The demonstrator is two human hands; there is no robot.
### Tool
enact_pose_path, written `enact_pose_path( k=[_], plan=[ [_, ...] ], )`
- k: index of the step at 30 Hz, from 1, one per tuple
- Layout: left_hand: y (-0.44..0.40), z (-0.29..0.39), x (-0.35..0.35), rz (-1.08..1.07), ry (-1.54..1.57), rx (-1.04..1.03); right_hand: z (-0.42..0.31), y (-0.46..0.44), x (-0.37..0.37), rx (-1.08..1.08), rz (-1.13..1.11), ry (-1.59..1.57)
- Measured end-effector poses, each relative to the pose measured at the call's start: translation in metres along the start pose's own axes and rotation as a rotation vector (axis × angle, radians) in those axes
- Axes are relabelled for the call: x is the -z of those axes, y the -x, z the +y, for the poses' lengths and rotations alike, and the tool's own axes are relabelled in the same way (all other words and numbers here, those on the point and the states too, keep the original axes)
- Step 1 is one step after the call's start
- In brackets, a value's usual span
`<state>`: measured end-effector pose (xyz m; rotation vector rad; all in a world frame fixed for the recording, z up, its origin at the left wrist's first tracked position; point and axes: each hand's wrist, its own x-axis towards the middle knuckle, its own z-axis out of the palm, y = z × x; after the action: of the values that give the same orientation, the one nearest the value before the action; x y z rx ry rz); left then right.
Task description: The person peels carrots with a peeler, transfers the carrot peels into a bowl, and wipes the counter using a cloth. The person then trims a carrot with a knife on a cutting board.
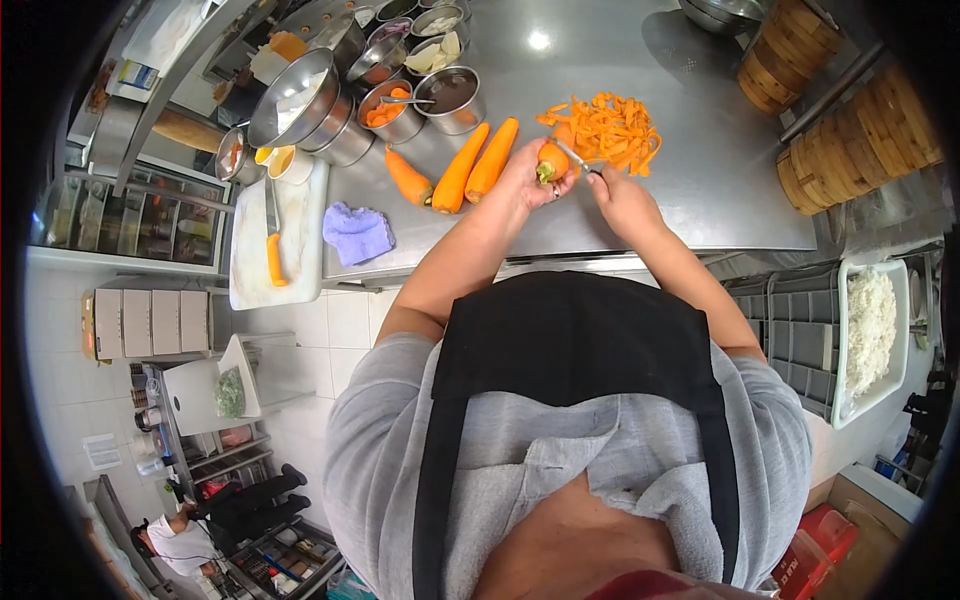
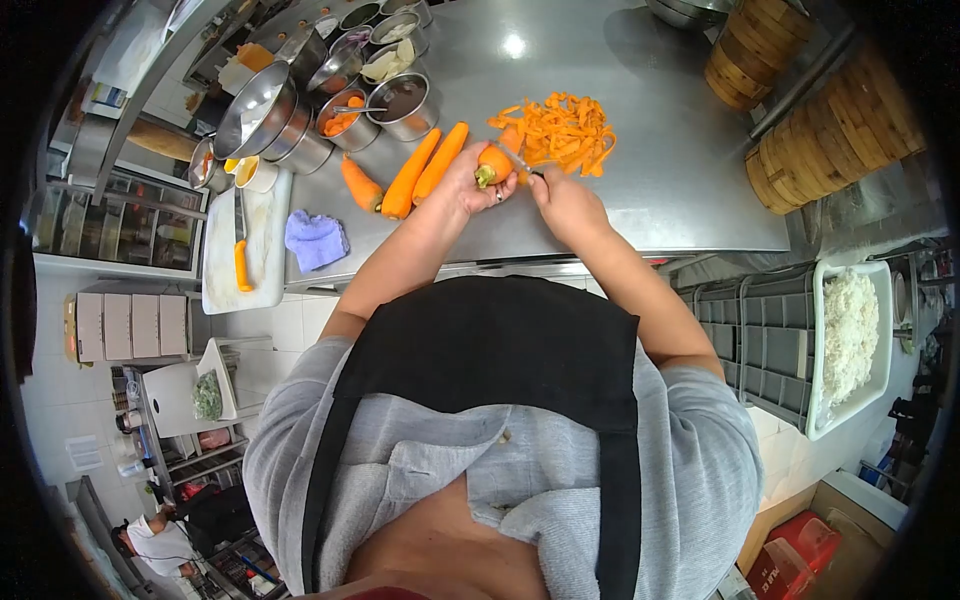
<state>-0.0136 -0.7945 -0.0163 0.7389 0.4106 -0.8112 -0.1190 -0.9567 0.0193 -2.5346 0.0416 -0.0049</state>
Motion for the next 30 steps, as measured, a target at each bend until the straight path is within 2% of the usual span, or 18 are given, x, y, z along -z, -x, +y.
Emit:
enact_pose_path(
  k=[4, 7, 9, 11, 13, 15, 16, 21, 23, 24, 30],
  plan=[
    [0.003, 0.000, -0.012, 0.105, 0.028, 0.001, -0.012, 0.023, 0.015, 0.127, 0.005, 0.073],
    [-0.003, -0.006, -0.007, 0.087, 0.011, -0.038, -0.007, 0.016, 0.016, 0.051, -0.018, 0.115],
    [-0.003, -0.009, 0.000, -0.017, 0.022, -0.027, -0.003, 0.006, 0.014, 0.047, -0.033, 0.102],
    [-0.001, -0.014, -0.001, 0.020, -0.028, -0.058, 0.006, -0.011, 0.007, 0.040, -0.055, 0.088],
    [0.000, -0.018, 0.001, 0.051, -0.077, -0.093, 0.020, -0.036, 0.000, -0.065, -0.017, 0.129],
    [0.003, -0.015, 0.008, -0.083, -0.056, -0.028, 0.031, -0.047, 0.004, -0.092, -0.003, 0.114],
    [0.003, -0.013, 0.010, -0.083, -0.058, -0.035, 0.031, -0.051, 0.005, -0.118, 0.006, 0.095],
    [0.008, -0.014, 0.017, -0.056, -0.031, 0.007, 0.008, -0.012, 0.011, -0.050, -0.075, 0.101],
    [0.012, -0.018, 0.013, -0.015, -0.059, -0.037, 0.001, 0.000, 0.010, 0.005, -0.108, 0.140],
    [0.012, -0.019, 0.012, 0.023, -0.095, -0.079, 0.001, -0.001, 0.010, 0.007, -0.107, 0.138],
    [0.003, -0.016, 0.016, 0.024, -0.178, -0.042, 0.008, -0.021, 0.009, 0.007, -0.144, 0.126]
  ],
)
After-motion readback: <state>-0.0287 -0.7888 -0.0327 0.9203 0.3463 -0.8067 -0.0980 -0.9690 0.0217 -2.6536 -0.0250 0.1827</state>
